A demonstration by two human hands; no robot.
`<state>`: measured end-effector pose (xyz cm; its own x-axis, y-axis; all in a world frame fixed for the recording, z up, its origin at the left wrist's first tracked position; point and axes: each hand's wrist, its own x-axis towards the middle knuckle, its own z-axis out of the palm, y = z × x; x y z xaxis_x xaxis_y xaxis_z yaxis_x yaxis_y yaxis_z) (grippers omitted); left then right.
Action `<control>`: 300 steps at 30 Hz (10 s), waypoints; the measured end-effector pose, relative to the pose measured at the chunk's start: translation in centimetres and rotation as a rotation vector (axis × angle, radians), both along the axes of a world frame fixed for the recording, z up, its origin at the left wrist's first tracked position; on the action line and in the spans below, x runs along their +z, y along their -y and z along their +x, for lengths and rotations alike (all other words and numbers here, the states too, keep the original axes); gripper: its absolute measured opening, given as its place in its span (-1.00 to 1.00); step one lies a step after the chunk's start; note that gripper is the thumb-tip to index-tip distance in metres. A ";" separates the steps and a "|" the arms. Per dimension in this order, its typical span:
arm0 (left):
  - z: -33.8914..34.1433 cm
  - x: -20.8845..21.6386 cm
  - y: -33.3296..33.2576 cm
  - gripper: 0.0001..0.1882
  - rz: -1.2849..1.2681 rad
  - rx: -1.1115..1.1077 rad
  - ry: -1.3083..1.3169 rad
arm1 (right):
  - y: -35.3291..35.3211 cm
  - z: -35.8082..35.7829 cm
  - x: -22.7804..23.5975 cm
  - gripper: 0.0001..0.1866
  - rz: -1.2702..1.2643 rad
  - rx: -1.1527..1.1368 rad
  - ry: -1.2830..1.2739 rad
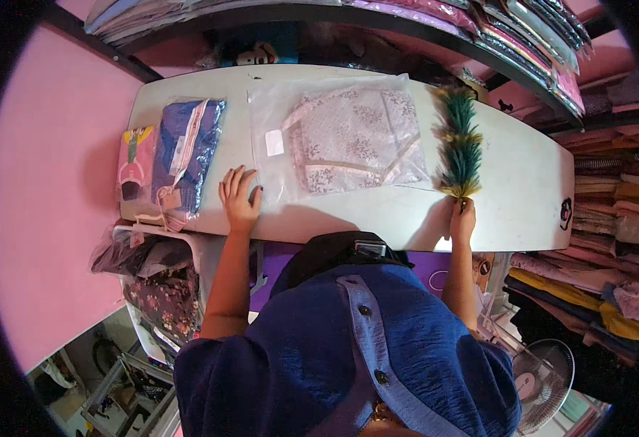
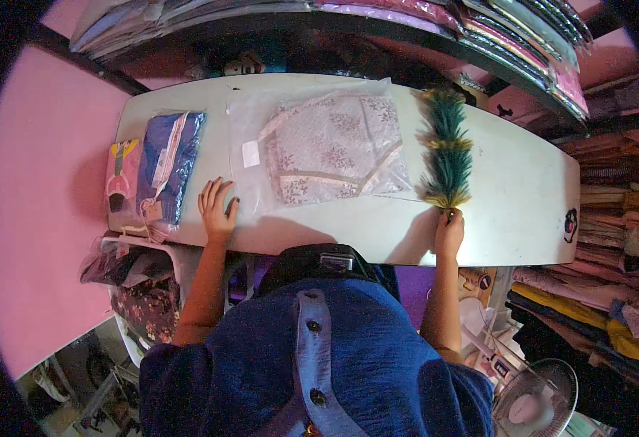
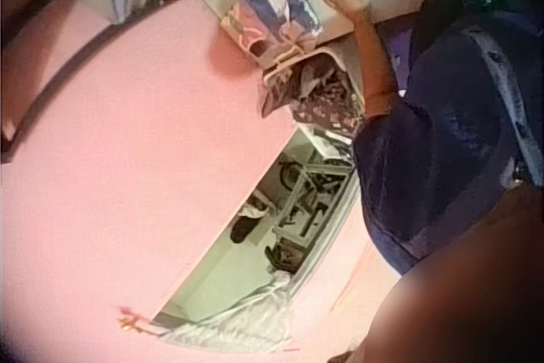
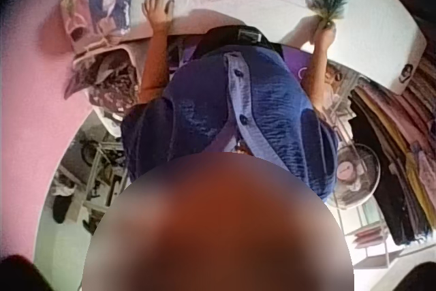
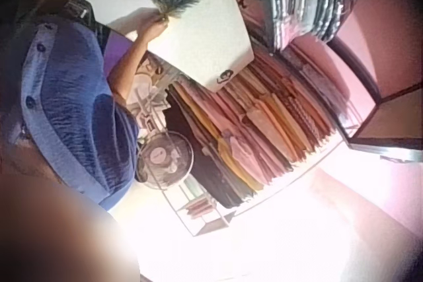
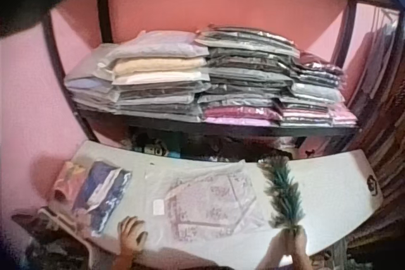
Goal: Dusting packaged clothes with a feather duster and organizing them on shelves in a stockroom.
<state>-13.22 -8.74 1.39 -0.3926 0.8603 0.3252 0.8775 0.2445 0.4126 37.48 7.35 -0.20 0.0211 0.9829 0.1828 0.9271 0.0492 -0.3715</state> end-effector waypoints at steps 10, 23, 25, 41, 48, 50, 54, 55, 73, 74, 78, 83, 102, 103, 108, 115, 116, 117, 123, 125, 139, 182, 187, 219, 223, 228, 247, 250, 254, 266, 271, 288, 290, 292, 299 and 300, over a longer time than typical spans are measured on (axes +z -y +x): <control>-0.5 -0.6 0.8 -0.66 0.011 0.018 -0.057 | 6.3 -14.8 2.9 -0.42 -0.189 0.565 -0.315; -0.6 -0.7 1.0 -0.70 0.066 0.045 -0.032 | 7.7 -19.8 4.9 -0.36 -0.343 0.849 -0.008; -0.8 -0.3 0.9 -0.65 0.059 0.023 -0.052 | 7.5 -20.4 4.7 -0.36 -0.338 0.728 -0.034; 0.0 0.2 0.8 -0.17 -0.122 -0.053 -0.092 | 7.3 -17.9 5.5 -0.36 -0.231 0.656 -0.171; 0.3 0.8 0.5 -0.54 -0.148 -0.084 -0.113 | 5.8 -19.2 7.3 -0.37 -0.258 0.539 0.066; 0.3 0.7 0.4 -0.57 -0.133 -0.086 -0.112 | 5.2 -19.9 6.1 -0.37 -0.172 0.593 0.000; -0.2 -0.1 0.9 -0.63 -0.042 -0.069 -0.126 | 5.0 -21.6 6.6 -0.38 -0.182 0.766 0.042; -0.2 -0.1 0.9 -0.63 -0.041 -0.068 -0.127 | 4.8 -21.8 6.9 -0.38 -0.218 0.788 0.152; -0.1 0.0 0.4 -0.65 -0.040 -0.079 -0.107 | 3.0 -19.7 7.7 -0.38 -0.215 0.496 0.059; -0.1 0.0 0.6 -0.64 -0.042 -0.072 -0.106 | 3.3 -19.1 8.1 -0.39 -0.263 0.608 0.072; -0.1 -0.1 0.5 -0.64 -0.049 -0.068 -0.134 | 2.4 -15.5 7.6 -0.39 -0.243 0.522 0.157; 0.0 0.0 0.3 -0.63 -0.067 -0.085 -0.135 | 0.8 -13.3 7.8 -0.37 -0.151 0.263 0.038; -0.2 -0.3 0.5 -0.62 -0.113 -0.072 -0.130 | 4.0 -12.3 5.4 -0.37 -0.251 0.569 0.030; -0.1 -0.2 0.4 -0.62 -0.115 -0.072 -0.129 | 3.8 -11.9 5.2 -0.36 -0.215 0.412 0.001; 0.1 -0.1 0.1 -0.61 -0.132 -0.087 -0.132 | 3.8 -11.7 2.7 -0.35 -0.069 0.348 -0.224; 0.0 -0.3 0.5 -0.60 -0.145 -0.074 -0.126 | 6.4 -12.5 4.7 -0.36 -0.255 0.779 0.111; 0.0 -0.2 0.4 -0.60 -0.137 -0.076 -0.126 | 6.1 -12.2 4.4 -0.37 -0.228 0.599 0.077; 0.1 -0.2 0.3 -0.61 -0.129 -0.078 -0.126 | 5.7 -11.9 3.9 -0.37 -0.201 0.419 0.043; 0.0 -0.2 0.2 -0.62 -0.086 -0.078 -0.132 | 6.0 -11.1 3.0 -0.38 -0.061 0.483 -0.136; -0.1 -0.5 0.4 -0.62 -0.087 -0.070 -0.135 | 6.6 -11.6 4.7 -0.36 -0.184 0.772 0.074; 0.0 -0.5 0.7 -0.61 -0.089 -0.055 -0.143 | 5.6 -15.6 5.8 -0.36 -0.274 0.786 0.065; -0.4 -0.3 0.6 -0.64 -0.058 -0.068 -0.111 | 7.7 -16.8 4.8 -0.33 -0.173 0.825 0.149; -0.1 0.1 0.2 -0.64 -0.086 -0.078 -0.103 | 6.8 -13.0 3.3 -0.36 -0.089 0.224 -0.006; -0.1 -0.4 0.5 -0.64 -0.030 -0.087 -0.111 | -2.2 -13.5 3.0 -0.67 -0.024 0.379 -0.379; -0.6 -0.7 1.3 -0.64 0.034 -0.038 -0.052 | -0.2 -13.2 1.7 -0.89 -0.079 0.314 -0.174; -0.1 0.1 3.0 -0.68 0.298 0.125 0.170 | 5.2 -13.8 7.4 -0.85 -0.418 0.640 -0.178; 3.6 0.5 -2.2 -0.72 0.071 0.578 1.709 | -15.6 -29.9 4.5 -0.66 -0.156 0.665 -0.245; 3.9 0.3 -2.8 -0.75 0.110 0.632 1.740 | -18.1 -34.3 3.3 -0.63 -0.173 0.578 -0.157; 3.9 0.6 -3.7 -0.79 0.154 0.590 1.648 | -19.1 -37.7 3.2 -0.52 -0.405 0.539 -0.101; 1.6 12.0 -9.8 -0.68 0.475 0.426 1.512 | -23.3 -33.0 16.2 -0.90 -0.432 0.886 -0.864; -0.9 20.9 -10.8 -0.73 0.721 0.026 1.264 | -21.2 -26.9 28.1 -0.94 -0.168 0.990 -1.068; -0.9 2.0 0.4 -0.69 -0.202 -0.904 -0.111 | -2.1 -14.7 3.8 -0.69 0.202 1.236 -0.086; -1.1 1.9 0.0 -0.61 -0.231 -0.926 -0.138 | -2.3 -14.5 3.6 -0.68 0.168 1.265 -0.084; -1.3 2.3 0.0 -0.60 -0.240 -0.937 -0.099 | -2.4 -14.3 3.7 -0.67 0.143 1.299 -0.083; -0.8 1.5 -0.3 -0.61 -0.267 -0.546 0.417 | -2.6 -13.4 -0.2 -0.70 -0.221 0.962 -0.464; -0.8 1.4 -0.3 -0.61 -0.265 -0.541 0.416 | -2.6 -13.0 -1.5 -0.70 -0.307 0.876 -0.447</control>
